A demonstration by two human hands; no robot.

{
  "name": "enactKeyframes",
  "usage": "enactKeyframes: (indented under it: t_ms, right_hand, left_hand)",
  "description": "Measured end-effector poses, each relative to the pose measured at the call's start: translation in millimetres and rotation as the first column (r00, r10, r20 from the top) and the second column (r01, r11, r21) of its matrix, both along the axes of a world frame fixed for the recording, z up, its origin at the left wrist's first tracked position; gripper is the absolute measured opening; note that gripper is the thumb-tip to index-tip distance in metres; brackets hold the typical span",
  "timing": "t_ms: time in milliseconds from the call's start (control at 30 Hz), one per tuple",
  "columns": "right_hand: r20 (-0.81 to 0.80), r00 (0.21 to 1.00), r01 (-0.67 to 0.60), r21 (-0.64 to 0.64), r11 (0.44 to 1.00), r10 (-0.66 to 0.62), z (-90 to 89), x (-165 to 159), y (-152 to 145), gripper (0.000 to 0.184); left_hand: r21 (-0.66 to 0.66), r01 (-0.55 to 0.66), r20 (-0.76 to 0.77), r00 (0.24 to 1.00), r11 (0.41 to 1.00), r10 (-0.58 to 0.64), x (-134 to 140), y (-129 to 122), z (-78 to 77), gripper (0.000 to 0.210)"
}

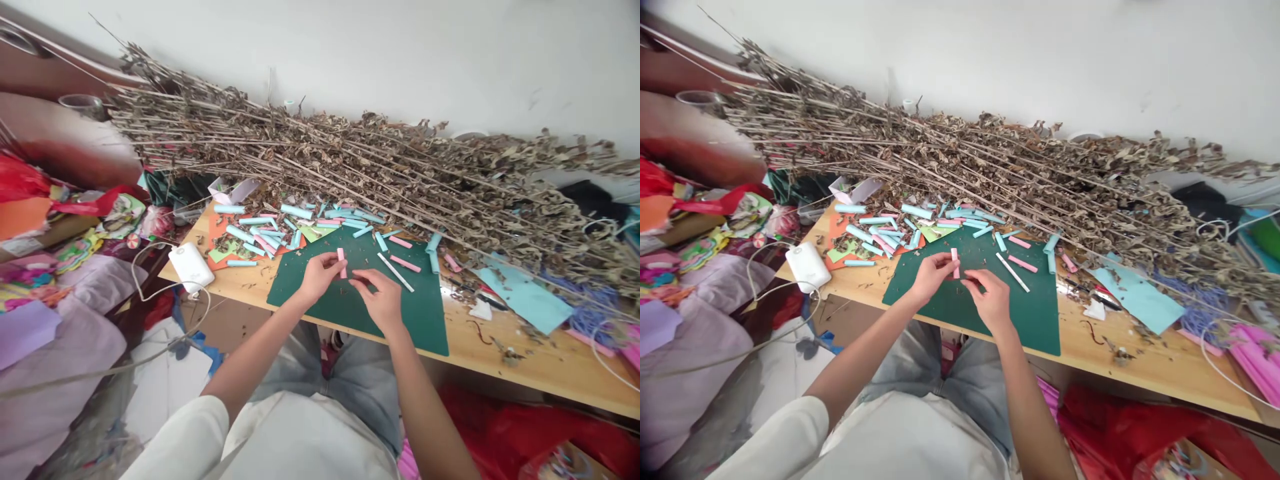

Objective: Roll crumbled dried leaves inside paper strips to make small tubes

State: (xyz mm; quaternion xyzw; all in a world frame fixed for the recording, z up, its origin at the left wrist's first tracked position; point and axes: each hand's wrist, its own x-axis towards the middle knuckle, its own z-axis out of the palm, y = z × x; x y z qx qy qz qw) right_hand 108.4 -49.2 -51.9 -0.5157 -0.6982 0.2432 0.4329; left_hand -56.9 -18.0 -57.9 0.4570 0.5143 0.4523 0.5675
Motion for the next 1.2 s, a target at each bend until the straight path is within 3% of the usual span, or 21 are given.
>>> enactKeyframes:
  t_ms: [67,133,233,333,400,467,600,733,833,900,1033,1200]
  right_hand:
    - [0.024,0.999,0.039,0.016,0.999,-0.040,-4.8,5.8,-5.0,0.017]
    - [0.058,0.993,0.097,0.022,0.995,-0.098,-9.7,14.6,-10.2,0.022]
    - [0.157,0.963,0.214,0.033,0.976,-0.217,-16.8,29.3,-17.7,0.031]
    - [0.288,0.891,0.328,0.123,0.937,-0.350,-23.9,39.8,-24.2,0.034]
    - [0.342,0.848,0.360,0.187,0.914,-0.404,-28.6,43.7,-27.8,0.031]
    - [0.359,0.829,0.365,0.233,0.901,-0.428,-33.5,45.9,-30.7,0.028]
    - [0.316,0.822,0.381,0.315,0.869,-0.474,-42.6,48.3,-35.1,0.025]
    - [0.292,0.828,0.378,0.340,0.861,-0.479,-46.7,48.5,-37.1,0.022]
    - [0.281,0.828,0.383,0.349,0.855,-0.485,-47.0,48.4,-37.7,0.021]
    - [0.275,0.826,0.391,0.350,0.851,-0.493,-46.9,48.7,-37.7,0.021]
    - [0.267,0.826,0.393,0.359,0.846,-0.497,-46.7,48.9,-36.8,0.019]
    - [0.272,0.804,0.411,0.390,0.824,-0.530,-47.3,49.3,-34.8,0.018]
  left_hand:
    - [0.178,0.072,-0.395,0.919,0.981,0.004,-10.2,2.1,-1.0,0.021]
    - [0.274,0.181,-0.685,0.726,0.944,0.060,-17.8,5.5,-1.7,0.017]
    - [0.256,0.313,-0.883,0.461,0.915,0.090,-20.7,10.6,-4.3,0.022]
    - [0.181,0.396,-0.948,0.313,0.900,0.053,-17.7,12.5,-7.0,0.022]
    - [0.167,0.420,-0.953,0.300,0.892,0.037,-18.6,12.2,-6.1,0.024]
    - [0.212,0.411,-0.936,0.345,0.887,0.063,-26.4,13.3,-1.9,0.034]
    - [0.336,0.298,-0.888,0.416,0.893,0.195,-70.7,28.3,15.5,0.035]
    - [0.357,0.040,-0.899,0.284,0.933,0.332,-135.5,60.4,36.8,0.036]
    - [0.332,-0.045,-0.925,0.181,0.942,0.335,-173.2,89.5,46.2,0.039]
    - [0.320,0.001,-0.934,0.168,0.948,0.315,-188.3,109.1,46.8,0.038]
    - [0.237,0.264,-0.967,0.161,0.935,0.199,-200.0,142.0,40.1,0.041]
    - [0.082,0.412,-0.996,0.011,0.908,0.085,-198.9,161.9,37.9,0.040]
